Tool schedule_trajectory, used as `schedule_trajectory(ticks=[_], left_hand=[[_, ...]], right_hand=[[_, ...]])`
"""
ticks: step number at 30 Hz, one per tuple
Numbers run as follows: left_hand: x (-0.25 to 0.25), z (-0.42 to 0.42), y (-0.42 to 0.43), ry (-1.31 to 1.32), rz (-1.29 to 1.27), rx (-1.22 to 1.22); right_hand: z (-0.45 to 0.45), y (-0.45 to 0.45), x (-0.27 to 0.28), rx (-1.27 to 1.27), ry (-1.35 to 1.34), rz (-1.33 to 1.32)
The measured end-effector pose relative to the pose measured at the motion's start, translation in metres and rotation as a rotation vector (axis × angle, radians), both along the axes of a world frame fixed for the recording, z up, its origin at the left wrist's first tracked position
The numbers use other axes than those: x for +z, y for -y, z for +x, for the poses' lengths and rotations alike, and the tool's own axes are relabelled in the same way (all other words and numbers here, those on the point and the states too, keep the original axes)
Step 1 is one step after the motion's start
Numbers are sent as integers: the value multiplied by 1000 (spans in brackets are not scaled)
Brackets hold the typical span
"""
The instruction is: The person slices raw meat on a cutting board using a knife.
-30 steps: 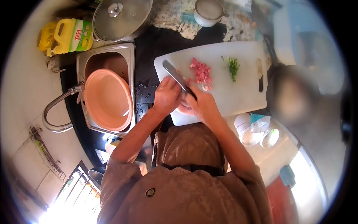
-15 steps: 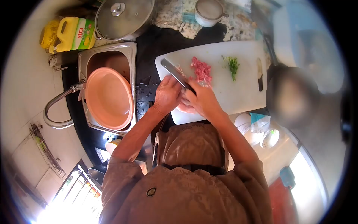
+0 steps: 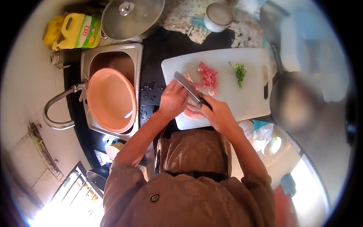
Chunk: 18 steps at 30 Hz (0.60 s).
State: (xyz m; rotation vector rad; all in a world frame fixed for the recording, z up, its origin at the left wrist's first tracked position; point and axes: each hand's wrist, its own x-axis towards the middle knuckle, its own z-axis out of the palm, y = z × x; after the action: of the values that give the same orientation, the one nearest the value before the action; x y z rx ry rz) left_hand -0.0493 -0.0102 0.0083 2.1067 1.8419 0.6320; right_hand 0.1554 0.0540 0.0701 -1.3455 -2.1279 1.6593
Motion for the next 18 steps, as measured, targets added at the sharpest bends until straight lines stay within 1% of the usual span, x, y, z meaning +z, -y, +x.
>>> schedule_trajectory(ticks=[2,3,5,6,8,9,11,12,14,15,17,18], left_hand=[[1,4,5,-6,-11,14],[2,4,4,38,-40,22],[0,0,2,77,-57,16],[2,0,7,74,-69,6],[0,0,3,34,-45,0],[-2,-1,3,19,-66,0],[-7,-2,5,24,-54,-7],[-5,-3,4,27,-46,-9],[-1,0,1,25,-58,12],[0,0,0,52,-22,13],[1,1,-2,80,11,18],[1,1,-3,95,41,12]], right_hand=[[9,12,0,-31,51,-154],[4,13,-21,0,-44,13],[-18,-7,-16,128,-105,211],[-28,-4,-20,117,-107,200],[-42,-5,-31,13,-58,124],[-43,-8,-31,8,-59,140],[-43,-5,-28,-47,-63,12],[-41,-1,-32,-49,-69,16],[-33,2,-45,-163,-141,33],[-26,3,-40,-159,-147,34],[-5,6,-22,-353,-137,-440],[3,4,-20,-347,-139,-441]])
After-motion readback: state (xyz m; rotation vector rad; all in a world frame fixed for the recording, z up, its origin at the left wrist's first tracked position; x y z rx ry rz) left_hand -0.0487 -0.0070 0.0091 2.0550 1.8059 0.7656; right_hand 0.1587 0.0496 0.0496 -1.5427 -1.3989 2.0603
